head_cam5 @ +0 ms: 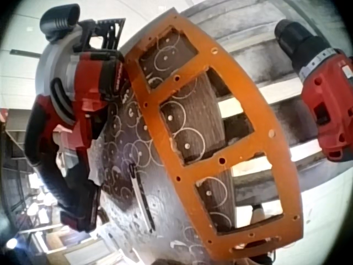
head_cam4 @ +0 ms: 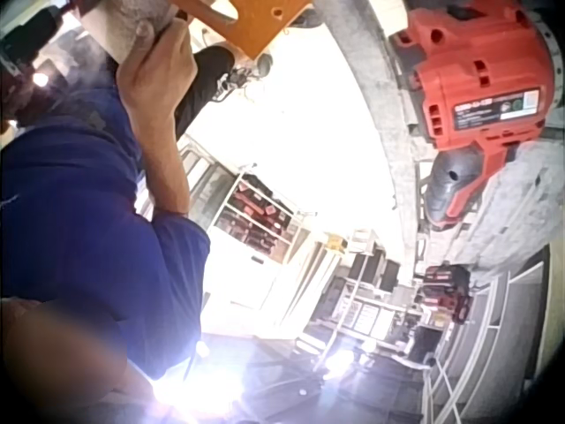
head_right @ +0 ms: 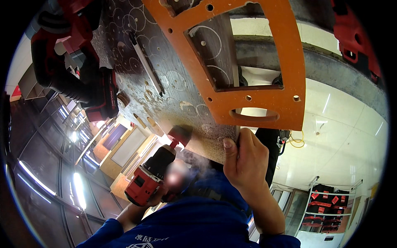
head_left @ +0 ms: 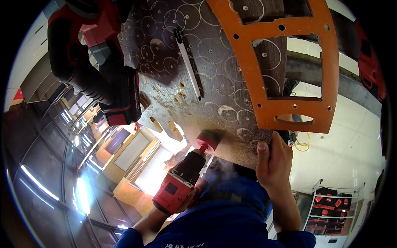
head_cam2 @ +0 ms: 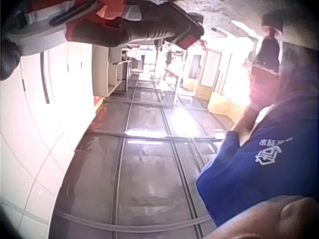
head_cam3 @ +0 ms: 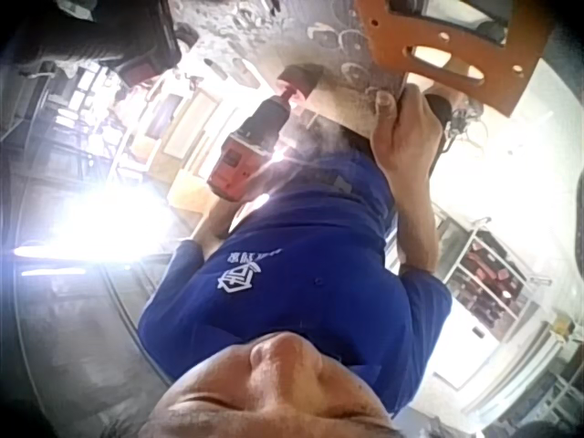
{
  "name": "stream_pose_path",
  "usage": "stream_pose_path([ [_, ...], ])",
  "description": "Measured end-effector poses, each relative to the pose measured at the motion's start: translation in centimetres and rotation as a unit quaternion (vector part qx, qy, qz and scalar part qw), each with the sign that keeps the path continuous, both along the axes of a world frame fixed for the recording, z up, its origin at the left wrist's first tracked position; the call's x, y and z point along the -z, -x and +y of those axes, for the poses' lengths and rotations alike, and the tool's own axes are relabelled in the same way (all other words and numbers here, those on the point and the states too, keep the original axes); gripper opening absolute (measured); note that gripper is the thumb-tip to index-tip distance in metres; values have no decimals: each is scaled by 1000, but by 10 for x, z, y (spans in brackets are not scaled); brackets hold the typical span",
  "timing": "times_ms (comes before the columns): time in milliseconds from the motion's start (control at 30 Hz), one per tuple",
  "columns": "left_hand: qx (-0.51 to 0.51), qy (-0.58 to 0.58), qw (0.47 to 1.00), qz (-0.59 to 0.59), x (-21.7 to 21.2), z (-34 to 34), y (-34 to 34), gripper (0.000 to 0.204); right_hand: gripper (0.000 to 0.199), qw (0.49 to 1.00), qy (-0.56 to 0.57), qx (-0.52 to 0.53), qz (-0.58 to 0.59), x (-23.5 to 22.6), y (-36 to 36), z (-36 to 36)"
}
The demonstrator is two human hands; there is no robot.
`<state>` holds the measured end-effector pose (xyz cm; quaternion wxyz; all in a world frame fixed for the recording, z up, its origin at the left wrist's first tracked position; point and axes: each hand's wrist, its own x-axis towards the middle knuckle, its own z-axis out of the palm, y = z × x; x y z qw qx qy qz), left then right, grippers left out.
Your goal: The person uses a red cordless drill with a hole saw attachment to cut circular holes into a large patterned board. They position the drill at marked spots, operate the tool to cut through the material, and remove the resulting circular plugs. The person repeats this process for multiple holes across the board's surface.
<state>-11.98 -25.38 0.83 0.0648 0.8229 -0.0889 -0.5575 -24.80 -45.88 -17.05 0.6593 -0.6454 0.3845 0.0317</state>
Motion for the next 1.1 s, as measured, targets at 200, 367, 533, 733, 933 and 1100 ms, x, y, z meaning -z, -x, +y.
stream_pose_path([
  [200,0,-9,1000,1,-1,-1,0,40,36,1000,3,4,1,0,-1,1],
  [367,30,-32,999,16,-3,9,1,39,36,1000,-2,1,12,-1,-1,0],
  [533,57,-21,998,-6,-2,14,-1,40,36,1000,-2,2,6,-1,-1,0],
  [733,47,-2,999,3,1,7,-3,48,35,1000,-4,14,-3,-1,-2,0],
  [933,-34,-2,999,12,2,11,-1,19,35,1000,-13,11,8,0,-2,0],
  [1100,-1,22,1000,12,3,9,-1,6,36,1000,-7,9,3,-1,-2,0],
])
